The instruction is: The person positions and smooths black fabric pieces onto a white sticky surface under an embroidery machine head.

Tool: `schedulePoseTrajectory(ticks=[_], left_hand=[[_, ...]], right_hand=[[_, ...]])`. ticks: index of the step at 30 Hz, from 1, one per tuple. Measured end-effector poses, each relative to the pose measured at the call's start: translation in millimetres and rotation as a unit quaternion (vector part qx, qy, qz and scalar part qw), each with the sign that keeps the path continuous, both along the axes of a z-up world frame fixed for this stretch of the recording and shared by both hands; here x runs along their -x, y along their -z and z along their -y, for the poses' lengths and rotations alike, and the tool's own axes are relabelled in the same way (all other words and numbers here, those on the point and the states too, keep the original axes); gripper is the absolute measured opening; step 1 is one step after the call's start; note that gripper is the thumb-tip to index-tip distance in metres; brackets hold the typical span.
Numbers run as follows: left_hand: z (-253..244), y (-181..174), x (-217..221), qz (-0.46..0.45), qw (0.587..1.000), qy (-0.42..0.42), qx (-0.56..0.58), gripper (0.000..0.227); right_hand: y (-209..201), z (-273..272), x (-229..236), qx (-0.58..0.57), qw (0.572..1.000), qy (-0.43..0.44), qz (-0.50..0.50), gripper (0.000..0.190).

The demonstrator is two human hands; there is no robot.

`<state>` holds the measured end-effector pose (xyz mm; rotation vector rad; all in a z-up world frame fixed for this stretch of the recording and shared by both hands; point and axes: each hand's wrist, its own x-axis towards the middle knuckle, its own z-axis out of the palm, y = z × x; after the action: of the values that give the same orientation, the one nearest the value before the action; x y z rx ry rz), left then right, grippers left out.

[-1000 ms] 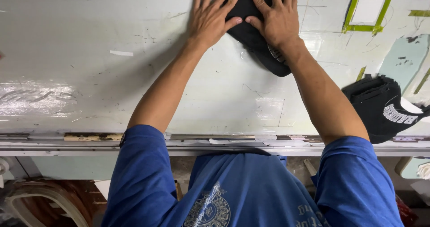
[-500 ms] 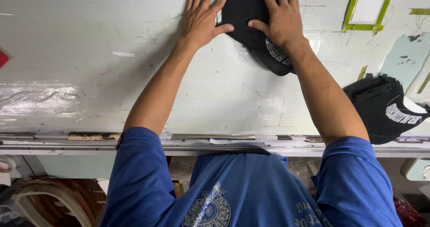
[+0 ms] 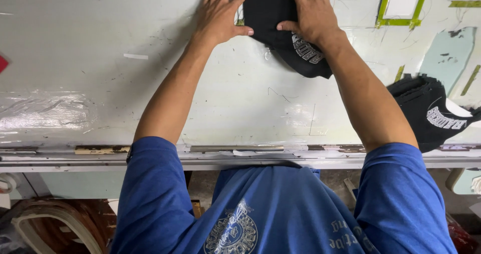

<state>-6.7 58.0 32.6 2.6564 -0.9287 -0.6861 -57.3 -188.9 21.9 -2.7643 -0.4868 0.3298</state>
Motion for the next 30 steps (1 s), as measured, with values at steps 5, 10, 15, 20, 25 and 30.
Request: schedulePoseTrajectory(ticks=[5, 10, 15, 20, 25, 30], left_hand=[[19, -13, 1, -0.036, 0.998, -0.034, -0.03, 0.096], [42, 4, 30, 0.008, 0.996, -0.085, -0.021, 0.095], [36, 18, 51, 0.075, 0.997, -0.02, -0.027, 0.099], [28, 21, 52, 0.092, 0.995, 0.007, -0.021, 0.094], [19, 28, 53, 0.104, 0.994, 0.017, 0.004, 0.095], [9, 18, 49, 0.107, 0.994, 0.013, -0.011, 0.093]], right_hand=[[-7, -7, 7, 0.081, 0.995, 0.027, 0.045, 0.1], [-23, -16, 15, 0.157, 0.985, 0.078, -0.013, 0.107], [-8, -9, 31, 0.154, 0.984, 0.085, -0.02, 0.095], [-3, -7, 36, 0.135, 0.988, 0.072, 0.027, 0.087], [-23, -13, 32, 0.118, 0.985, 0.107, -0.07, 0.087], [-26, -8, 46, 0.121, 0.954, 0.252, -0.11, 0.083]])
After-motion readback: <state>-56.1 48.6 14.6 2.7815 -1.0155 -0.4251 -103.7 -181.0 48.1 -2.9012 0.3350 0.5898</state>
